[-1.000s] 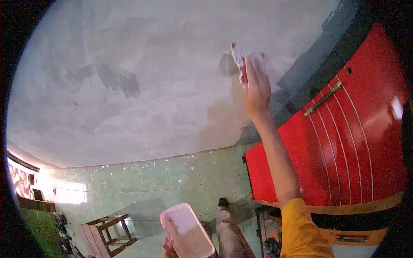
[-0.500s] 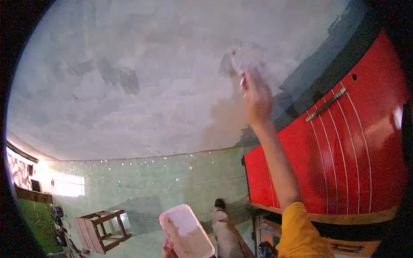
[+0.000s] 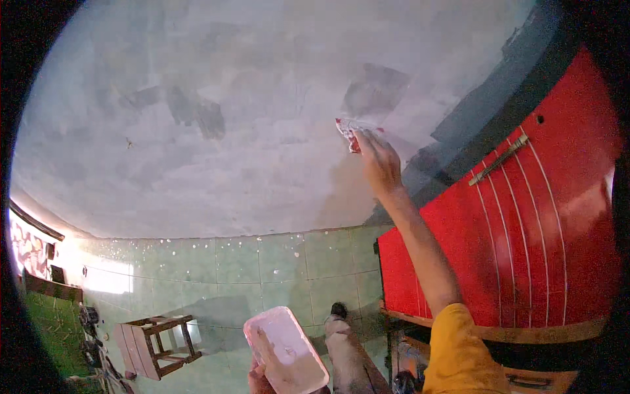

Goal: The person applies putty to a wall with a spatula, scraping it from a plastic container.

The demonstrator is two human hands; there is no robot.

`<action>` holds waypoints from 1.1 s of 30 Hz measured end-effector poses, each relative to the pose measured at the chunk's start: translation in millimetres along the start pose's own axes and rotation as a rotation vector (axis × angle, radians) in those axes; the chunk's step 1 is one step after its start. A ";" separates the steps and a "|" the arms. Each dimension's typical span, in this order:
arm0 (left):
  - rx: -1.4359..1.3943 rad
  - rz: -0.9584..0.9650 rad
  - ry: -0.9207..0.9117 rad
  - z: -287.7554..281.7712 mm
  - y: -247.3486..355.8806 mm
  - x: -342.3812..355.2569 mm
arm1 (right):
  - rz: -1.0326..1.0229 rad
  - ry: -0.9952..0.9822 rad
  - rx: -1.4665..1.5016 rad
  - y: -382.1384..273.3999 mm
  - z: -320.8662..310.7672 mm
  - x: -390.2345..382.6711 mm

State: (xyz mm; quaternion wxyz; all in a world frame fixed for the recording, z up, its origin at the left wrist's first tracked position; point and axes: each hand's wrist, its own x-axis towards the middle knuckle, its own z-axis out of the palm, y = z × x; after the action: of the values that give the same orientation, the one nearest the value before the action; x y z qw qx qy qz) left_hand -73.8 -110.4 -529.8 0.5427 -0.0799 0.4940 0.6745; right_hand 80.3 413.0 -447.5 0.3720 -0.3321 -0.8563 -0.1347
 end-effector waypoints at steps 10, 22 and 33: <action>-0.001 0.064 -0.043 1.9 1.4 -3.9 | 0.044 0.297 -0.124 10.9 -96.5 108.6; 0.027 0.303 -0.243 15.6 7.3 -12.6 | 0.174 -0.039 0.248 24.1 -77.1 22.3; -0.137 0.387 -0.248 112.7 27.1 -49.6 | 0.072 0.195 -0.071 40.8 -56.1 37.2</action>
State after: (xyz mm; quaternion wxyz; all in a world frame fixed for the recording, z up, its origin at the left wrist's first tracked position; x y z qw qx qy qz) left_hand -27.7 -55.8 -425.8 0.4530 0.0631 0.3827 0.8027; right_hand 119.6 434.0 -382.5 0.4459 -0.3608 -0.7984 -0.1832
